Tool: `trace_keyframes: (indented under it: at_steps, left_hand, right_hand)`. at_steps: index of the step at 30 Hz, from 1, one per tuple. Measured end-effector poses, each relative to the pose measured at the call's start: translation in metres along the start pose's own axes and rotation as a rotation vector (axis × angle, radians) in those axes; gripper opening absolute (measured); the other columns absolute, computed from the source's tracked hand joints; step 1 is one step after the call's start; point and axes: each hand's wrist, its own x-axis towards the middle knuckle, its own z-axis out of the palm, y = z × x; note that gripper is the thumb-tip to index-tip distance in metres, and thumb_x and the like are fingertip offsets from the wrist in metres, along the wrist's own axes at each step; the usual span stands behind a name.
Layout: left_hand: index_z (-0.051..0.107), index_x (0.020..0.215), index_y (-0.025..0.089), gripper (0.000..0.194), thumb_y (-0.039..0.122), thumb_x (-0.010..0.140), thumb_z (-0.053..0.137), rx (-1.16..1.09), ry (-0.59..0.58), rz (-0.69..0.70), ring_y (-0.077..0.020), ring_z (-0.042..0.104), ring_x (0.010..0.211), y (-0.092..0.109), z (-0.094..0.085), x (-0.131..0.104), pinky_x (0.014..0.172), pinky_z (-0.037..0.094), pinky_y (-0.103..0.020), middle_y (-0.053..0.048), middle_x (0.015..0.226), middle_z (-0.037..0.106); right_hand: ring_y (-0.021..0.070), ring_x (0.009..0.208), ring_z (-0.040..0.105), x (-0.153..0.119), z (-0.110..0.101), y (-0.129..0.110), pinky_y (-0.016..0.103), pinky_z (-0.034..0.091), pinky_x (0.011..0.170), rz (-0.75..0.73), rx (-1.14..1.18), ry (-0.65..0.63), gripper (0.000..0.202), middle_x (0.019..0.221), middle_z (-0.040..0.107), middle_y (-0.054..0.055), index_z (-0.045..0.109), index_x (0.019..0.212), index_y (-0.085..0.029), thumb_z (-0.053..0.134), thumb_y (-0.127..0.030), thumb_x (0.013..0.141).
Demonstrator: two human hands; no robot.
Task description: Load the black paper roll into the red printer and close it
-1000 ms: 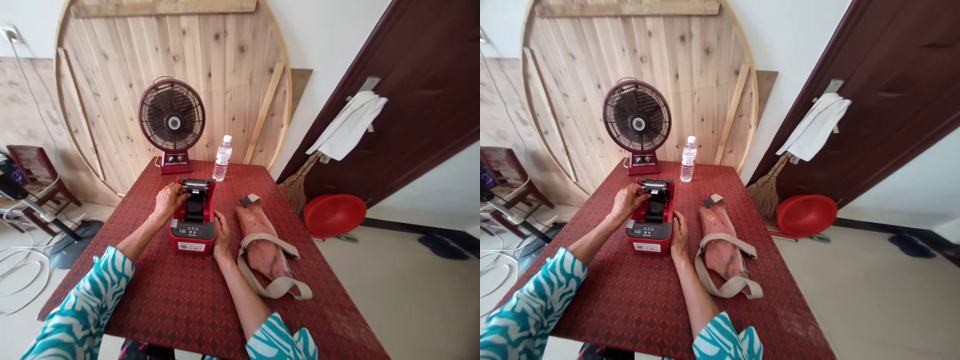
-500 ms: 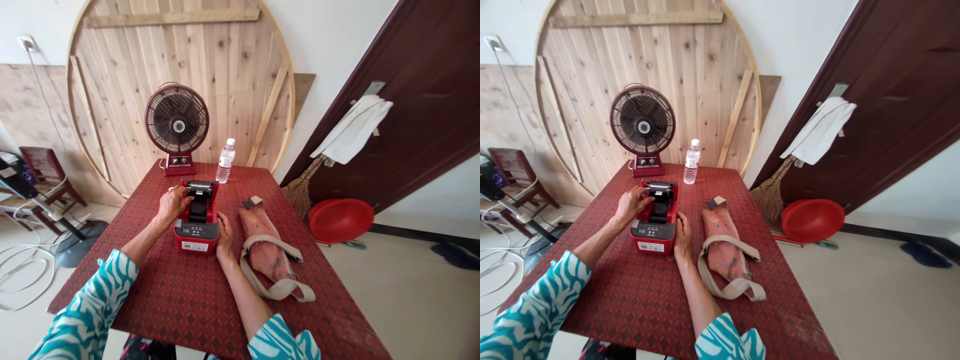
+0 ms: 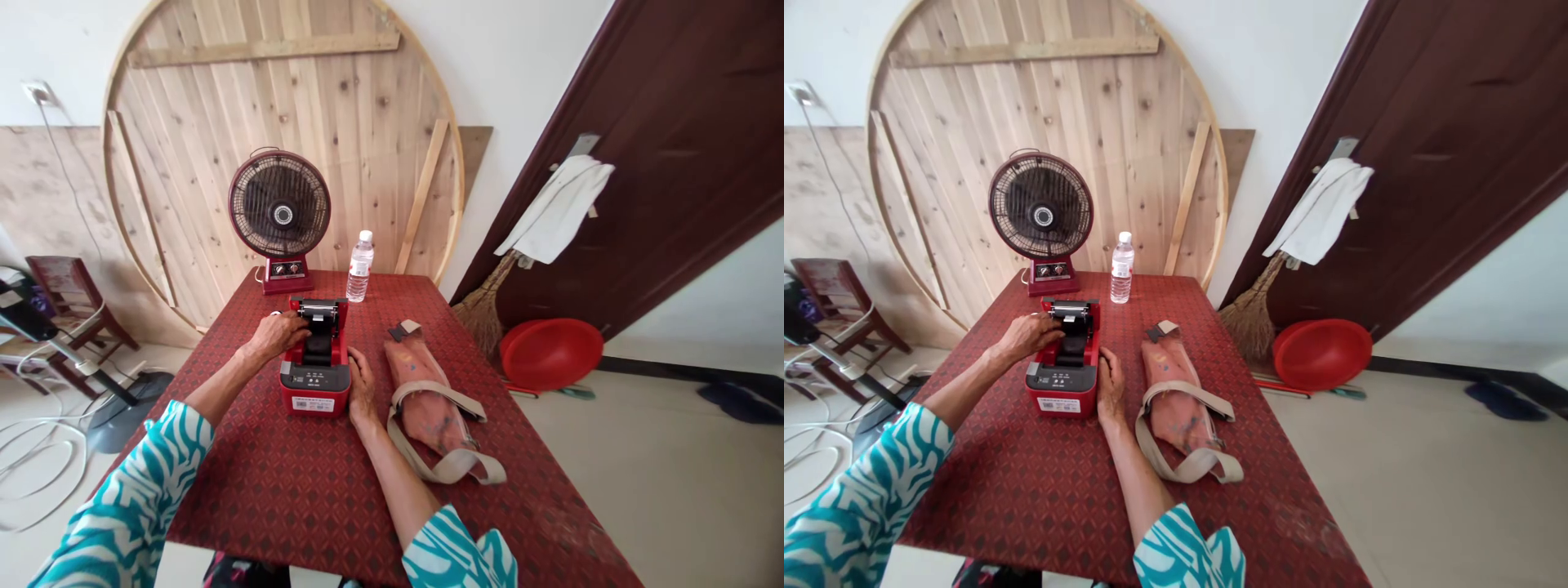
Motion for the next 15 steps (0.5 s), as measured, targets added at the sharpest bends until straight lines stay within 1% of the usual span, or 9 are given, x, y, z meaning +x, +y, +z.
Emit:
trace_keyframes:
  at_steps: [2,3,5,8,10,12,15]
  left_hand:
    - [0.07,0.095,0.024,0.025,0.039,0.09,0.051,0.002,-0.028,0.006,-0.0193,0.064,0.083,0.001,-0.001,0.002,0.061,0.043,-0.024,-0.006,0.093,0.068]
    - [0.07,0.092,0.023,0.025,0.038,0.09,0.051,-0.021,-0.015,0.016,-0.0184,0.063,0.081,0.002,-0.001,0.002,0.061,0.042,-0.024,-0.005,0.09,0.067]
    - [0.07,0.085,0.021,0.024,0.037,0.089,0.052,-0.102,0.042,0.036,-0.016,0.062,0.077,0.004,0.0,0.0,0.06,0.041,-0.023,-0.005,0.085,0.065]
    - [0.066,0.075,0.018,0.024,0.035,0.087,0.054,-0.287,0.123,0.048,-0.0115,0.055,0.065,0.003,0.0,-0.007,0.059,0.039,-0.022,-0.002,0.076,0.062]
    - [0.064,0.075,0.017,0.023,0.037,0.084,0.056,-0.438,0.126,0.007,-0.0091,0.049,0.056,0.003,-0.003,-0.012,0.056,0.038,-0.021,0.001,0.067,0.059]
    - [0.063,0.079,0.017,0.024,0.04,0.083,0.056,-0.575,0.112,-0.074,-0.0083,0.047,0.051,0.005,-0.007,-0.018,0.051,0.036,-0.02,0.004,0.06,0.057]
    - [0.061,0.083,0.017,0.026,0.043,0.08,0.058,-0.71,0.136,-0.177,-0.0094,0.052,0.052,0.014,-0.016,-0.028,0.05,0.037,-0.02,0.003,0.062,0.061]
  right_hand:
    - [0.0227,0.108,0.059,0.0,0.0,0.001,0.035,0.044,0.089,-0.003,-0.005,0.005,0.036,0.111,0.069,0.004,0.066,0.106,-0.022,0.052,-0.041,0.08]
    - [0.0228,0.108,0.059,0.0,-0.001,0.001,0.035,0.044,0.089,-0.003,-0.008,0.008,0.036,0.112,0.069,0.004,0.066,0.106,-0.022,0.052,-0.041,0.08]
    - [0.0228,0.108,0.059,0.0,-0.001,0.001,0.035,0.044,0.09,0.001,-0.012,0.008,0.036,0.112,0.069,0.004,0.065,0.107,-0.022,0.052,-0.042,0.08]
    - [0.0229,0.108,0.059,0.0,-0.002,0.0,0.036,0.044,0.091,0.005,-0.02,-0.005,0.036,0.112,0.068,0.005,0.065,0.108,-0.022,0.052,-0.042,0.08]
    - [0.0228,0.107,0.059,0.0,-0.002,0.0,0.036,0.044,0.091,0.005,-0.024,-0.005,0.036,0.112,0.069,0.005,0.065,0.108,-0.022,0.052,-0.042,0.08]
    - [0.0226,0.108,0.059,0.0,-0.002,0.0,0.035,0.044,0.09,0.009,-0.021,0.003,0.036,0.112,0.069,0.004,0.065,0.108,-0.022,0.053,-0.042,0.08]
    - [0.022,0.106,0.059,-0.001,-0.001,-0.002,0.035,0.045,0.089,0.014,-0.011,0.001,0.036,0.112,0.069,0.004,0.065,0.108,-0.022,0.053,-0.042,0.08]
